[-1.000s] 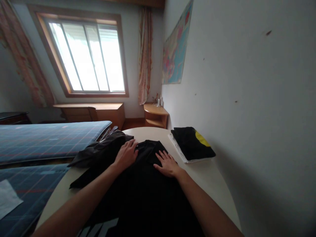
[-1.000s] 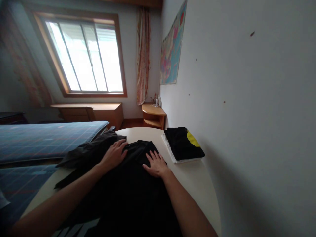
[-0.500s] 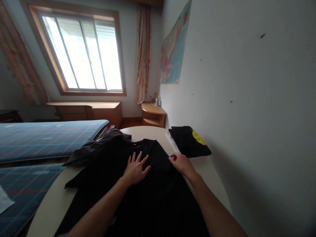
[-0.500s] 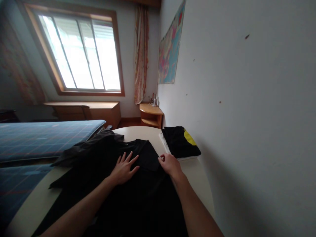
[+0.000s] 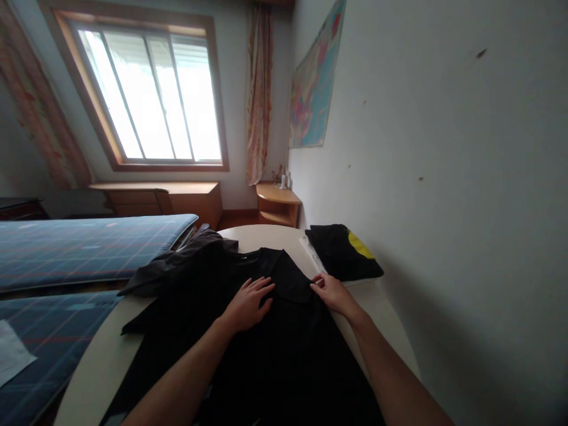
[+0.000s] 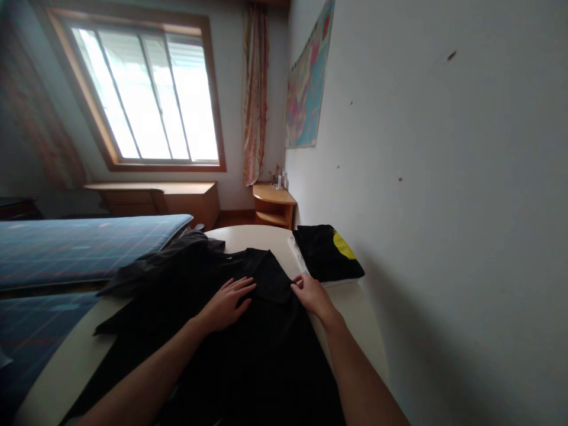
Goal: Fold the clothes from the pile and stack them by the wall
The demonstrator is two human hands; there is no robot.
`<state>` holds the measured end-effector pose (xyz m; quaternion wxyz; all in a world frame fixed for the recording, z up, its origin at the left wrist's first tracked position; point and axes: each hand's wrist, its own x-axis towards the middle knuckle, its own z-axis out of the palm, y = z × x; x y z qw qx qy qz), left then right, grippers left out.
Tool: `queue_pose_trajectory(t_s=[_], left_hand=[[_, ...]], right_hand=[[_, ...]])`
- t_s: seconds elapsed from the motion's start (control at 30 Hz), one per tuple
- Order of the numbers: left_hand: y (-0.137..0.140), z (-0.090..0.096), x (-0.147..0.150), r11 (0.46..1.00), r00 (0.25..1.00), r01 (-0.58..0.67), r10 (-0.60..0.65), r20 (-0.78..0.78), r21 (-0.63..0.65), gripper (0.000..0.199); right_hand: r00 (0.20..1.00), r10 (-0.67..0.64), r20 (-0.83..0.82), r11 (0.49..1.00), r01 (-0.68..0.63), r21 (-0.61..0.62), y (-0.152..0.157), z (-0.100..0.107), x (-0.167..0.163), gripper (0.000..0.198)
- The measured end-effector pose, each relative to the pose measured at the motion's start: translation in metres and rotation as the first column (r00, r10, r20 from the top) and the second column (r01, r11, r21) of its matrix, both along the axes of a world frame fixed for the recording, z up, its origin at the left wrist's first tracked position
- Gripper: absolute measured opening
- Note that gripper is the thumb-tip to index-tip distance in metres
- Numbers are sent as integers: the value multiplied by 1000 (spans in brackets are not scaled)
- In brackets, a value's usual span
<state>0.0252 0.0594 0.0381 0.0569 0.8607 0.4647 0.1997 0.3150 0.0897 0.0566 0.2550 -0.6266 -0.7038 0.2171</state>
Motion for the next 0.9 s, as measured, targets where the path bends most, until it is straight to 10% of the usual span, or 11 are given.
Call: queue_pose_trajectory(t_s=[0.43,0.73,0.9], left_hand=[[3,5,0,991,968,-128,118,221,29,55],[7,7,-5,969,939,-247,233,253,24,46],[10,-1,-2,963,941,-270,259,219,24,38]], right_hand=[[971,237,19,964,-237,118,-46,61,-74,24],[917,390,-83,921,-389,25,-73,42,-105,38],[934,268,236,963,-256,-83,-92,45,-83,32]])
